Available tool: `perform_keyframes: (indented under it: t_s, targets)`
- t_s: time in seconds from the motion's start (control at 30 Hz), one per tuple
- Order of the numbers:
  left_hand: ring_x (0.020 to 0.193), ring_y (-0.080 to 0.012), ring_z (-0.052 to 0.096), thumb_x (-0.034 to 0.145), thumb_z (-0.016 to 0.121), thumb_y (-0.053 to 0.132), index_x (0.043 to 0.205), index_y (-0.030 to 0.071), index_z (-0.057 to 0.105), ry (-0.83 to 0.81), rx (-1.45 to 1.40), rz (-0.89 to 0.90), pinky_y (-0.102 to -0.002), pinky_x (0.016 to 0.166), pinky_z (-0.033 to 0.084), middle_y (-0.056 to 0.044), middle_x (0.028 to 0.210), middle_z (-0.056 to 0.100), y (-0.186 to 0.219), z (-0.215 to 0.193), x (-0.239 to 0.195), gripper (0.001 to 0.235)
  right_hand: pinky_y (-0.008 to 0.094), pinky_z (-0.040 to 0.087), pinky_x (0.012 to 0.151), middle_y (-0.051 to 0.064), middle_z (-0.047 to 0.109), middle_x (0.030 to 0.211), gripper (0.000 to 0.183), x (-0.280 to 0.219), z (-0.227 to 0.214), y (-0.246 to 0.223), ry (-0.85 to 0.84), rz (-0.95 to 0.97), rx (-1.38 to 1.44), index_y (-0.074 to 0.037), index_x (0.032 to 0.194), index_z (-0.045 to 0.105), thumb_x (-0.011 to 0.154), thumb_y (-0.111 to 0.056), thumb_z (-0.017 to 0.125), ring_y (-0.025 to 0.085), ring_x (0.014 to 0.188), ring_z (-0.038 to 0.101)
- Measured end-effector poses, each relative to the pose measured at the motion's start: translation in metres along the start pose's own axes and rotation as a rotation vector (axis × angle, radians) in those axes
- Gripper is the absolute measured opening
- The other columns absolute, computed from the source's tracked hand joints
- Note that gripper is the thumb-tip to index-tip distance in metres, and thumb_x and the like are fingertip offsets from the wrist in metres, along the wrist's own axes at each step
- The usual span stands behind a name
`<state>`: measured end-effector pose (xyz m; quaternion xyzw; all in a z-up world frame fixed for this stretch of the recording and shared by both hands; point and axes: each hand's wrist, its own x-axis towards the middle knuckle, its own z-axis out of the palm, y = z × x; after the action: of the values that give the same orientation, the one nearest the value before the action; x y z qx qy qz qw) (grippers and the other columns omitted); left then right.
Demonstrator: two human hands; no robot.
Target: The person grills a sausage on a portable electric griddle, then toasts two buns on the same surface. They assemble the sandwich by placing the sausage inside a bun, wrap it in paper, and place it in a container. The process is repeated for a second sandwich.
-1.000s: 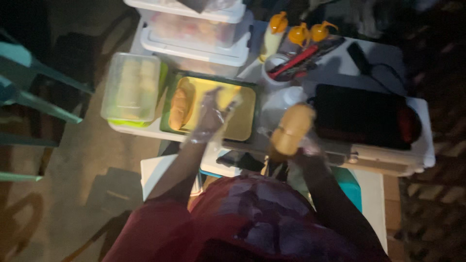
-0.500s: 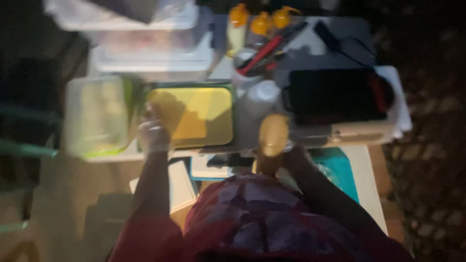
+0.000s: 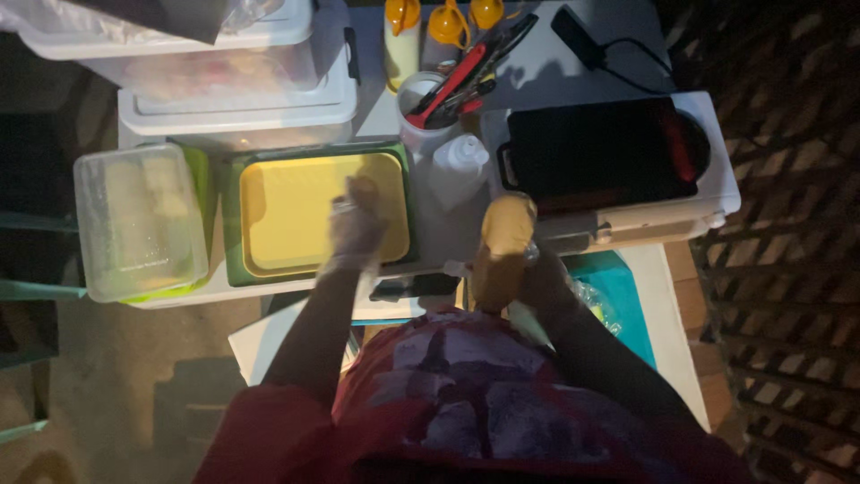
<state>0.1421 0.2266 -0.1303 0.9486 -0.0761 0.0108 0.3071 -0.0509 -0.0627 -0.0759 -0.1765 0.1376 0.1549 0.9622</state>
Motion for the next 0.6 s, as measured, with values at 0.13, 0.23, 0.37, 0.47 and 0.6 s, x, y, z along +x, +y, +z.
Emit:
perform_keyframes:
  t_s: [0.13, 0.23, 0.37, 0.47, 0.6]
  targets:
    - [0.107, -0.0504, 0.062, 0.094, 0.061, 0.039, 0.153, 0.004, 0.035, -0.139, -0.09, -0.173, -0.058, 0.091, 0.05, -0.033, 0.121, 0.058, 0.038, 0.015, -0.012, 0.074, 0.048, 0.049, 0.106, 0.013, 0.067, 0.123, 0.051, -0.014, -0.003, -0.013, -0.004, -0.05, -0.038, -0.006, 0.137, 0.054, 0.097, -0.037, 0.051, 0.027, 0.117, 0.064]
    - [0.107, -0.0516, 0.062, 0.097, 0.054, 0.04, 0.155, 0.003, 0.033, -0.157, -0.103, -0.172, -0.058, 0.091, 0.05, -0.035, 0.123, 0.057, 0.049, 0.018, -0.01, 0.071, 0.048, 0.05, 0.106, 0.014, 0.067, 0.123, 0.051, -0.023, -0.006, -0.022, -0.007, -0.091, -0.064, -0.005, 0.137, 0.054, 0.096, -0.037, 0.052, 0.027, 0.117, 0.064]
    - [0.106, -0.0531, 0.062, 0.102, 0.046, 0.04, 0.157, 0.002, 0.03, -0.143, -0.073, -0.153, -0.059, 0.091, 0.05, -0.037, 0.125, 0.056, 0.048, 0.016, -0.006, 0.068, 0.048, 0.05, 0.105, 0.014, 0.067, 0.123, 0.051, -0.035, -0.006, -0.036, -0.02, -0.122, -0.123, -0.005, 0.136, 0.055, 0.096, -0.037, 0.054, 0.028, 0.116, 0.065]
    - [0.115, -0.0475, 0.064, 0.106, 0.046, 0.04, 0.155, 0.009, 0.042, -0.174, -0.207, -0.248, -0.057, 0.101, 0.05, -0.03, 0.127, 0.063, 0.039, 0.016, -0.013, 0.058, 0.048, 0.051, 0.104, 0.014, 0.067, 0.122, 0.052, -0.032, -0.004, -0.047, -0.043, -0.118, -0.17, -0.005, 0.136, 0.055, 0.096, -0.037, 0.055, 0.028, 0.115, 0.065]
    - [0.125, -0.0385, 0.057, 0.084, 0.08, 0.031, 0.147, -0.009, 0.026, 0.105, -0.556, -0.082, -0.048, 0.102, 0.049, -0.029, 0.135, 0.053, 0.029, 0.008, -0.018, 0.092, 0.048, 0.051, 0.103, 0.014, 0.067, 0.122, 0.052, -0.024, -0.001, -0.052, -0.091, -0.127, -0.202, -0.004, 0.136, 0.055, 0.096, -0.037, 0.056, 0.028, 0.114, 0.066]
